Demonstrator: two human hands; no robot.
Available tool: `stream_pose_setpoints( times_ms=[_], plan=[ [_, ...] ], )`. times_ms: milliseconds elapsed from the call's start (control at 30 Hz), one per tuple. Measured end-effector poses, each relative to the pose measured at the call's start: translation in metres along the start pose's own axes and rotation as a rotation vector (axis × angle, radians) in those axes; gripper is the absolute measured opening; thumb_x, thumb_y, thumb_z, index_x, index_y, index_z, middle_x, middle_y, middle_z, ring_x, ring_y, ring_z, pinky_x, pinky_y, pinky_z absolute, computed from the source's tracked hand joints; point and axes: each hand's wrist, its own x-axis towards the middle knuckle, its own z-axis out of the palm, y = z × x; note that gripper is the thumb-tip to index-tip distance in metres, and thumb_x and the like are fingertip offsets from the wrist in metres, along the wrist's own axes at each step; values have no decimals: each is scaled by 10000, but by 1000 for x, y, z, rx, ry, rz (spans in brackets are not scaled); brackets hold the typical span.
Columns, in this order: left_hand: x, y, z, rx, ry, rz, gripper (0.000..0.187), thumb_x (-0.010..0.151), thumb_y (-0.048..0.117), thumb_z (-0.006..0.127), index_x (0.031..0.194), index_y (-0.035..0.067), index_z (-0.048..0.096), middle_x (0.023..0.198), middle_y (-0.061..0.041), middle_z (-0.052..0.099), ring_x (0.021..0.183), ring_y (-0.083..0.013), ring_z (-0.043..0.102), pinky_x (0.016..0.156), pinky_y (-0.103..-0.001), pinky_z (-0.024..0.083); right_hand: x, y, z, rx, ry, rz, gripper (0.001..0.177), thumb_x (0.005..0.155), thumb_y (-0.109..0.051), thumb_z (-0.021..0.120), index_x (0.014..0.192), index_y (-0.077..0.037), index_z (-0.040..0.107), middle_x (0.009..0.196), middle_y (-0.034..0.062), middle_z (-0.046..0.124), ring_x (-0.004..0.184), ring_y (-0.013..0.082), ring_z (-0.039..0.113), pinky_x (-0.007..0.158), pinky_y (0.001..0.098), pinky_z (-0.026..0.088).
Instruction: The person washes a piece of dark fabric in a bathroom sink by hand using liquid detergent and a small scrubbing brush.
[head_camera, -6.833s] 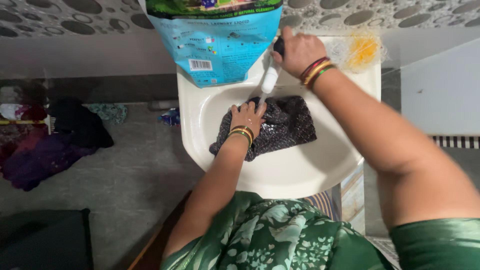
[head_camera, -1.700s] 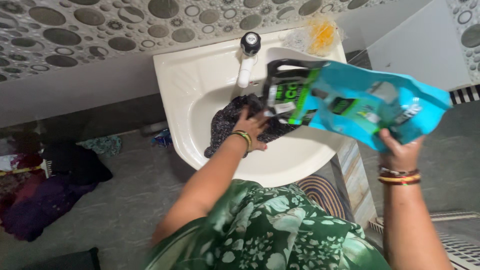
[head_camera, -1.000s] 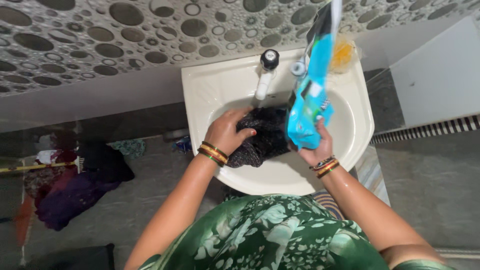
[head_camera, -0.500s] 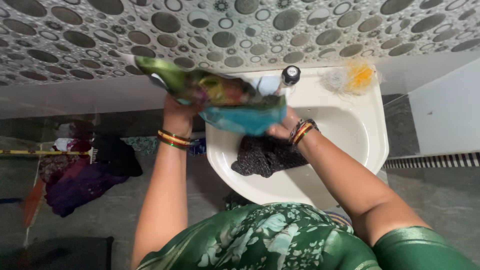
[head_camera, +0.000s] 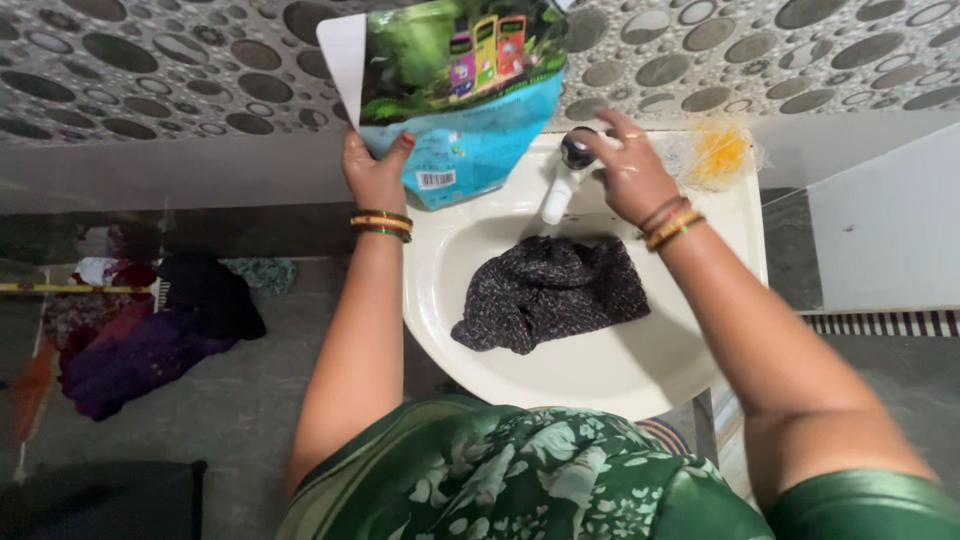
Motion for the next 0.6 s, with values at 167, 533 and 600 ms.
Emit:
stream_pose_setpoints(
  times_ms=[167,533,600],
  plan=[
    [-18,-6,3,174,94,68,689,817,22,930,1370,-12,520,1282,-85,583,1219,-214,540,1112,-353,418,33,28,12,-140,-289,-157,452,951,-103,574,1403,-110,580,1265,278,578,1079,434,626,921,470,536],
    [-64,72,34,625,297,249,995,688,159,995,1452,34,370,1378,-172,466,1262,-304,477,1114,-450,403,58,30,4,-293,-560,-66,632,929,-540,618,1308,-48,499,1057,262,654,901,453,689,773,520,556],
    [-73,73,41,625,356,221,946,708,173,984,1416,22,375,1351,-183,479,1209,-304,478,1073,-450,406,56,31,5,-294,-545,-91,636,930,-550,626,1296,-45,503,1046,255,665,901,451,691,772,516,560]
  ],
)
